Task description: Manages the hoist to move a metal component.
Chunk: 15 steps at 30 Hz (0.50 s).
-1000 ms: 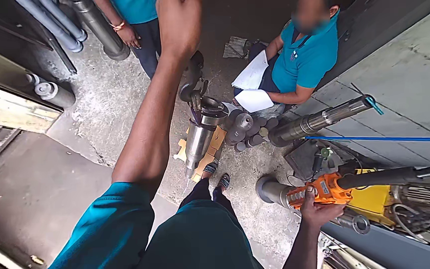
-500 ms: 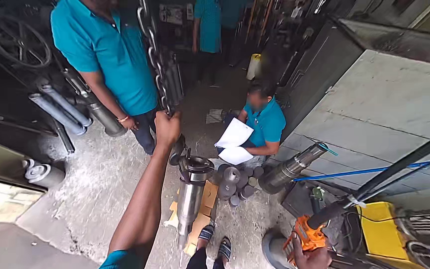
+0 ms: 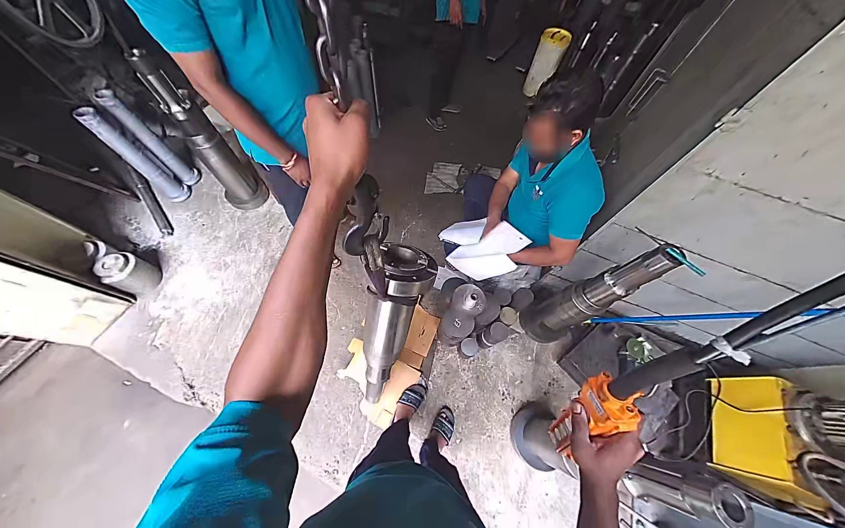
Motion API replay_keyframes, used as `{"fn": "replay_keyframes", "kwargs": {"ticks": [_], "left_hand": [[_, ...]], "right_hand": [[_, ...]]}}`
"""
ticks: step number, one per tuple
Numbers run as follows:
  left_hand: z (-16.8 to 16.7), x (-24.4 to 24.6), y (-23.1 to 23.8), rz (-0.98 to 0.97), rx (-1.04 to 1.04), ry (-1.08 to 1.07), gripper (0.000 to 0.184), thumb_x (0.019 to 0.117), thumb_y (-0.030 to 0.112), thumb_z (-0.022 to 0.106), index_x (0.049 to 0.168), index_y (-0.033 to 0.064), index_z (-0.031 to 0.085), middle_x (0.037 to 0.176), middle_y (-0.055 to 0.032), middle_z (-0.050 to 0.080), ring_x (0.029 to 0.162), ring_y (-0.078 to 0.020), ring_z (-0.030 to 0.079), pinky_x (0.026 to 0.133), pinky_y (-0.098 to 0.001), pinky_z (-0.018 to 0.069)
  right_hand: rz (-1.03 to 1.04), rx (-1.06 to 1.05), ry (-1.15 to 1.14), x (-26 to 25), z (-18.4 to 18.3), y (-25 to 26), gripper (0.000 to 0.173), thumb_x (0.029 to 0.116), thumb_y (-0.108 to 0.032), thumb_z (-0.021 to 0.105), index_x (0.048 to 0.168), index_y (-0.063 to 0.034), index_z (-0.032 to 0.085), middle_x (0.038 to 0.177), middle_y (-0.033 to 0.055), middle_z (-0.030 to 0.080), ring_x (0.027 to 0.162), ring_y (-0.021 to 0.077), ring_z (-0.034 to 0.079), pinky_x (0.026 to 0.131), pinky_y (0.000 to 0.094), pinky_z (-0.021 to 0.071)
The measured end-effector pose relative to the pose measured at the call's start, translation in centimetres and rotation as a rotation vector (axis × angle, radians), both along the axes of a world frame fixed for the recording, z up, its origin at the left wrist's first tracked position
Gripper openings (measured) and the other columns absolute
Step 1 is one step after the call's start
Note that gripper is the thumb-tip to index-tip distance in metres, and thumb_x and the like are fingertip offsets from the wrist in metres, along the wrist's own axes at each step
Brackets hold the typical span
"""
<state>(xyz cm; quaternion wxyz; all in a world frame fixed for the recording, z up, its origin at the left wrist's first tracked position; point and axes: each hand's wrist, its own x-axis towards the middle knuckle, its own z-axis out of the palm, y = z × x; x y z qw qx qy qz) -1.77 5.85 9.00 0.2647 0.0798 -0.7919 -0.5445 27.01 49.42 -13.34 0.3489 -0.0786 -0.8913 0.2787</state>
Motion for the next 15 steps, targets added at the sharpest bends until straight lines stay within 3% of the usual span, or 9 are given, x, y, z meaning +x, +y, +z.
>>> {"fn": "replay_keyframes", "kwargs": {"ticks": [6,9,15], "left_hand": [[1.3,-2.4,-0.3,-0.036,0.031,0.014,0.021,0.0953,0.020,0.057,0.076,0.0175,0.051,0.059,0.0083,0.048,0.047,-0.0066,0.047,0.048,-0.0297,0.0444],[2.3,-3.1,0.1,-0.042,0.036,0.014,0.018,0.0956,0.020,0.057,0.078,0.0174,0.053,0.062,0.0090,0.051,0.052,-0.0056,0.053,0.053,-0.0292,0.0477],[2.6,-5.2,0.7,-0.048,0.077,0.021,0.016,0.0966,0.018,0.055,0.081,0.0164,0.055,0.063,0.0080,0.057,0.052,-0.0063,0.057,0.050,-0.0281,0.0497]], "right_hand": [[0.010,-0.013,0.005,-0.4,0.0,0.0,0.082,0.0864,-0.054,0.065,0.123,0.0182,0.052,0.095,0.0246,0.071,0.084,0.0122,0.072,0.079,0.0303,0.0567],[0.001,-0.012,0.010,-0.7,0.0,0.1,0.082,0.0870,-0.054,0.065,0.123,0.0184,0.052,0.094,0.0237,0.071,0.082,0.0106,0.072,0.077,0.0289,0.0569],[-0.002,-0.029,0.009,-1.1,-0.5,0.8,0.088,0.0843,-0.062,0.063,0.121,0.0173,0.053,0.096,0.0236,0.071,0.086,0.0105,0.071,0.080,0.0290,0.0562]]}}
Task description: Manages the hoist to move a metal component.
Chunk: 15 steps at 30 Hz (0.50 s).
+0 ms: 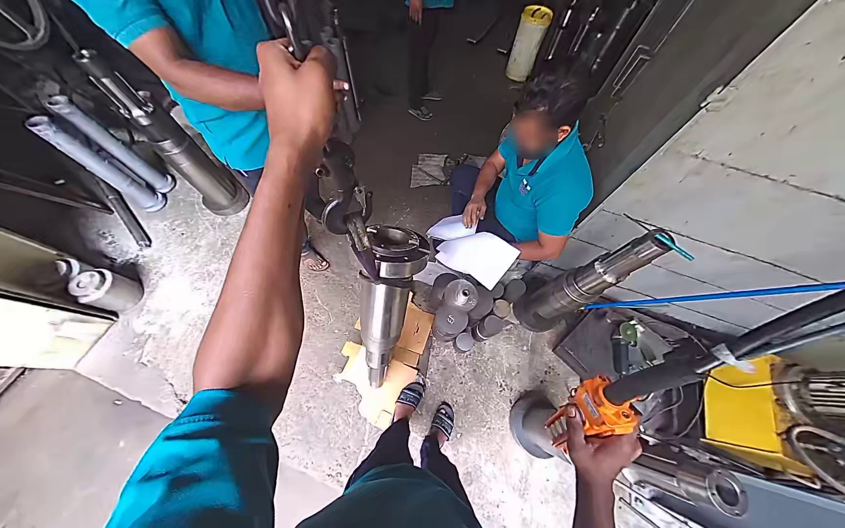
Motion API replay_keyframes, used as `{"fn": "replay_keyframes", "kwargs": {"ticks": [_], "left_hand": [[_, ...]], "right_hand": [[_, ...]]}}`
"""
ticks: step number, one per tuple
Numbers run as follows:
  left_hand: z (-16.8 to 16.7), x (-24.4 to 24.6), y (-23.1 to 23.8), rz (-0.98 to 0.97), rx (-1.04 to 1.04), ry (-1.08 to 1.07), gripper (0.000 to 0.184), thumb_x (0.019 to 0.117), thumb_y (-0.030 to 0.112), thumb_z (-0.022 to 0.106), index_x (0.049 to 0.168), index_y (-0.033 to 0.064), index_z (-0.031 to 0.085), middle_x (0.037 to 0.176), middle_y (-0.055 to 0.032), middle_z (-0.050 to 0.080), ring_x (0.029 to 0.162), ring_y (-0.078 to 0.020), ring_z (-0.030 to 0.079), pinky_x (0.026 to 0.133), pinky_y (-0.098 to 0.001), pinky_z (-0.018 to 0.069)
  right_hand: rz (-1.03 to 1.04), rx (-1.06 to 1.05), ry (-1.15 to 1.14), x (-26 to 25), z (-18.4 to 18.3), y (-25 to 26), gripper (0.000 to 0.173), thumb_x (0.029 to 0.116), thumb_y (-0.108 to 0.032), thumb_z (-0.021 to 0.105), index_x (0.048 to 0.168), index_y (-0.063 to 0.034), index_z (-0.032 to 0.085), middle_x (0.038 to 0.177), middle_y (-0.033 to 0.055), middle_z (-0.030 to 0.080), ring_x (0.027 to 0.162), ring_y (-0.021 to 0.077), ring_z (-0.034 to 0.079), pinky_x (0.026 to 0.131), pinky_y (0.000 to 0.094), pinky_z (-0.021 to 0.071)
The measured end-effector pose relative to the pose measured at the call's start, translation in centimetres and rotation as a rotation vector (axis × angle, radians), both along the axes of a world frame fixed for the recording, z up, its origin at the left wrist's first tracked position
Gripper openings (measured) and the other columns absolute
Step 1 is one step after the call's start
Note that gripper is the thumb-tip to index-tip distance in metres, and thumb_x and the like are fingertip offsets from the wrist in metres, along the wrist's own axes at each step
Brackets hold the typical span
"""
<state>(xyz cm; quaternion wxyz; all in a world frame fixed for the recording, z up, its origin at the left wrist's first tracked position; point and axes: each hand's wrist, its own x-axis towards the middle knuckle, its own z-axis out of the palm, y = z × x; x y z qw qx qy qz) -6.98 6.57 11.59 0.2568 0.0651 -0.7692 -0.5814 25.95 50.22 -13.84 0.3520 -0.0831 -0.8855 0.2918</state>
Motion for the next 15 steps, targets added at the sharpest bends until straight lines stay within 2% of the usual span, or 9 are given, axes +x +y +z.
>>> {"fn": "replay_keyframes", "kwargs": {"ticks": [4,8,12,15], "left_hand": [[-0.8,-2.3,-0.6,-0.008,-0.015,0.006,0.013,0.0966,0.019,0.056,0.085,0.0150,0.055,0.064,0.0064,0.053,0.050,-0.0084,0.052,0.049,-0.0299,0.0482],[-0.8,-3.7,-0.3,-0.012,0.005,0.001,0.018,0.0978,0.021,0.057,0.081,0.0164,0.052,0.061,0.0068,0.049,0.048,-0.0080,0.048,0.048,-0.0288,0.0461],[-0.6,-5.0,0.1,0.037,-0.016,-0.032,0.012,0.0973,0.022,0.057,0.090,0.0131,0.059,0.071,0.0046,0.057,0.057,-0.0085,0.057,0.054,-0.0304,0.0517],[-0.9,-6.4,-0.1,0.046,-0.009,-0.016,0.013,0.0967,0.023,0.057,0.092,0.0113,0.060,0.072,0.0030,0.059,0.057,-0.0096,0.059,0.054,-0.0308,0.0518]], "right_hand": [[-0.037,0.036,-0.006,0.0,-0.2,0.7,0.086,0.0835,-0.062,0.064,0.120,0.0152,0.054,0.094,0.0231,0.071,0.083,0.0118,0.071,0.078,0.0303,0.0565],[-0.027,0.056,0.012,-0.7,-0.1,1.1,0.083,0.0862,-0.061,0.063,0.120,0.0145,0.054,0.092,0.0210,0.071,0.082,0.0086,0.071,0.078,0.0271,0.0566],[-0.030,0.062,-0.004,-1.8,0.1,1.0,0.081,0.0867,-0.058,0.063,0.119,0.0162,0.055,0.091,0.0230,0.071,0.081,0.0118,0.072,0.075,0.0304,0.0567],[-0.025,0.044,-0.009,-2.5,0.2,0.8,0.079,0.0871,-0.057,0.064,0.118,0.0154,0.056,0.091,0.0222,0.072,0.080,0.0115,0.072,0.074,0.0305,0.0574]]}}
